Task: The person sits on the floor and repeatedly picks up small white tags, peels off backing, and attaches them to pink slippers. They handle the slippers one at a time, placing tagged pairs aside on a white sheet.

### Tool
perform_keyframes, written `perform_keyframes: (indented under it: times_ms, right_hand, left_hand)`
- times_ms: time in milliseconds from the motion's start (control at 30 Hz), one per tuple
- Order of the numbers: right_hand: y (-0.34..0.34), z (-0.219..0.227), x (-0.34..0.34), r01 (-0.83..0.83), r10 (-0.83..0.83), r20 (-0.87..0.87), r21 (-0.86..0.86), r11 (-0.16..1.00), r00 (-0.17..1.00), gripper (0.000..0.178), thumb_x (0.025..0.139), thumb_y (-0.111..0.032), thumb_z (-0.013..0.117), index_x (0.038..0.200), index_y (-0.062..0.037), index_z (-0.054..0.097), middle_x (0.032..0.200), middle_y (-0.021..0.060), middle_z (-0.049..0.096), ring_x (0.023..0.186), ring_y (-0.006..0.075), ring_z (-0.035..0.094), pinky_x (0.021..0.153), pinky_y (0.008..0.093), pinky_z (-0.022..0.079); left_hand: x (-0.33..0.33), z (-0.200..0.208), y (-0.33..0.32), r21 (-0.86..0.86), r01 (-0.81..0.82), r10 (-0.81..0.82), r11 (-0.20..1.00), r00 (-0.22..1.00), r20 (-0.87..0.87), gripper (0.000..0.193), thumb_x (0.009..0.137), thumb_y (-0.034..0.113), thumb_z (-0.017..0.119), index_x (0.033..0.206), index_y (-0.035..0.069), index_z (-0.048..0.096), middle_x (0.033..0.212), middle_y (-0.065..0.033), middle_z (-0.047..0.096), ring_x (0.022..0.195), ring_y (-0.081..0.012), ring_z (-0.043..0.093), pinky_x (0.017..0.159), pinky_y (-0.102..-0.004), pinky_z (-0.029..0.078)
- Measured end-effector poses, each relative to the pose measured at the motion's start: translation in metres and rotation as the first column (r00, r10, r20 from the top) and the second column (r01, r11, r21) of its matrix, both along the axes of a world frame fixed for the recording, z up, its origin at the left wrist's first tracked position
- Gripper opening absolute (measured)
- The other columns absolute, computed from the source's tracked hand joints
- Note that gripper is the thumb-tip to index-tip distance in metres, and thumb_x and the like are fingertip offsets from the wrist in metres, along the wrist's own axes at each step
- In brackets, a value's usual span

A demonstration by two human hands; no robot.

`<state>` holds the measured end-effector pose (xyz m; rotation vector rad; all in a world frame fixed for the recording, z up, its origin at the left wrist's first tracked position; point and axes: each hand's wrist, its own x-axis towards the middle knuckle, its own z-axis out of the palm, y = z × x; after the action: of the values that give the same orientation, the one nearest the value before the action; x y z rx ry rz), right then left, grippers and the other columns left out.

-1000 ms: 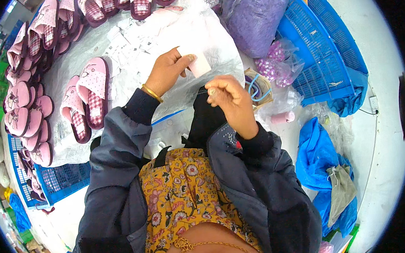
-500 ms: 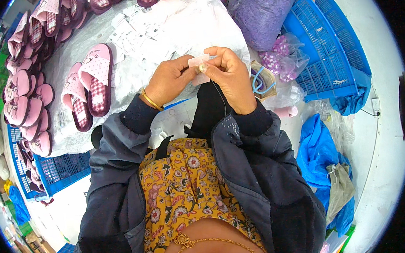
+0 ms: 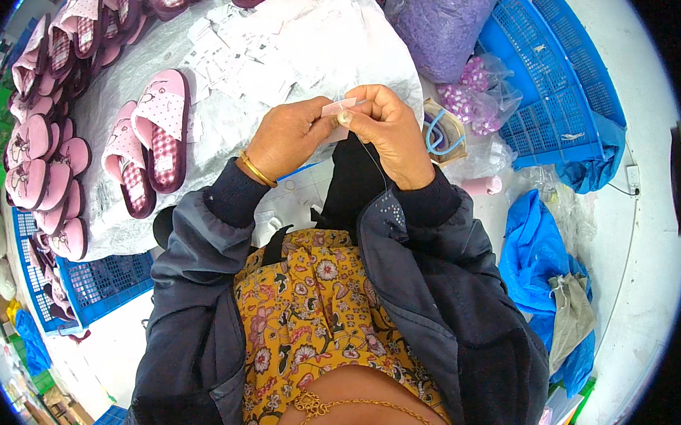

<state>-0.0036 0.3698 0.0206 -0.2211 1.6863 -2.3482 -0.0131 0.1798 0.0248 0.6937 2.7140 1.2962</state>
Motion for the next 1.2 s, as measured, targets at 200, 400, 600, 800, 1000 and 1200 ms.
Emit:
perform_keyframes:
  times_ms: [200, 400, 600, 800, 1000, 1200]
  right_hand:
    - [0.004, -0.011, -0.003, -0.012, 0.012, 0.061, 0.012, 1.000, 0.998, 0.022, 0.089, -0.004, 0.068, 0.108, 0.0005, 0.058, 0.094, 0.0046, 0.068, 0.077, 0.0059, 0.058, 0.065, 0.0195, 0.042]
    - [0.006, -0.001, 0.004, -0.070, 0.061, 0.096, 0.083, 0.994, 0.993, 0.020, 0.088, -0.005, 0.070, 0.104, -0.0002, 0.058, 0.085, 0.0004, 0.064, 0.073, 0.0044, 0.054, 0.062, 0.0192, 0.040]
    - [0.004, -0.012, 0.008, -0.136, 0.124, 0.092, 0.150, 0.979, 0.988, 0.019, 0.088, -0.003, 0.069, 0.103, -0.0005, 0.059, 0.080, -0.0008, 0.061, 0.067, 0.0033, 0.051, 0.058, 0.0189, 0.039]
    - [-0.003, -0.009, 0.019, -0.246, 0.227, 0.147, 0.125, 0.961, 0.963, 0.019, 0.088, -0.001, 0.069, 0.103, -0.0001, 0.057, 0.085, 0.0027, 0.066, 0.073, 0.0052, 0.059, 0.061, 0.0184, 0.043]
    - [-0.011, -0.016, 0.020, -0.222, 0.231, 0.016, 0.346, 0.912, 0.973, 0.021, 0.085, -0.005, 0.074, 0.101, 0.0000, 0.061, 0.084, 0.0034, 0.065, 0.070, 0.0058, 0.058, 0.060, 0.0212, 0.044]
    - [-0.025, 0.001, 0.019, 0.084, 0.184, -0.337, 0.645, 0.759, 0.923, 0.025, 0.081, -0.011, 0.079, 0.100, -0.0015, 0.066, 0.081, 0.0050, 0.062, 0.061, 0.0058, 0.052, 0.056, 0.0222, 0.043]
  left_hand:
    - [0.002, -0.010, 0.001, -0.155, -0.006, -0.040, 0.988, 0.955, -0.293, 0.019, 0.093, 0.018, 0.062, 0.106, 0.004, 0.067, 0.081, -0.0128, 0.065, 0.071, -0.0197, 0.063, 0.064, -0.0318, 0.049]
    - [0.012, -0.009, -0.007, 0.378, 0.062, -0.130, 0.924, 0.979, 0.159, 0.023, 0.097, 0.018, 0.059, 0.114, 0.004, 0.065, 0.089, -0.0014, 0.064, 0.077, -0.0116, 0.057, 0.067, -0.0276, 0.047]
    - [0.020, -0.014, -0.015, 0.492, -0.081, -0.184, 0.867, 0.865, 0.467, 0.022, 0.100, 0.020, 0.056, 0.112, 0.005, 0.065, 0.088, 0.0043, 0.059, 0.075, -0.0040, 0.047, 0.066, -0.0210, 0.040]
    - [0.029, -0.028, -0.028, 0.577, -0.146, -0.258, 0.804, 0.787, 0.560, 0.014, 0.098, 0.020, 0.059, 0.102, 0.008, 0.065, 0.084, 0.0059, 0.058, 0.072, -0.0042, 0.046, 0.065, -0.0213, 0.040]
    - [0.037, -0.034, -0.029, 0.396, -0.060, -0.091, 0.916, 0.932, 0.351, 0.011, 0.095, 0.016, 0.061, 0.092, 0.005, 0.062, 0.079, 0.0021, 0.057, 0.072, -0.0074, 0.049, 0.065, -0.0257, 0.042]
    - [0.047, -0.027, -0.046, 0.244, -0.195, 0.165, 0.950, 0.977, 0.137, 0.011, 0.093, 0.013, 0.059, 0.091, 0.002, 0.059, 0.076, -0.0048, 0.055, 0.069, -0.0114, 0.050, 0.063, -0.0286, 0.044]
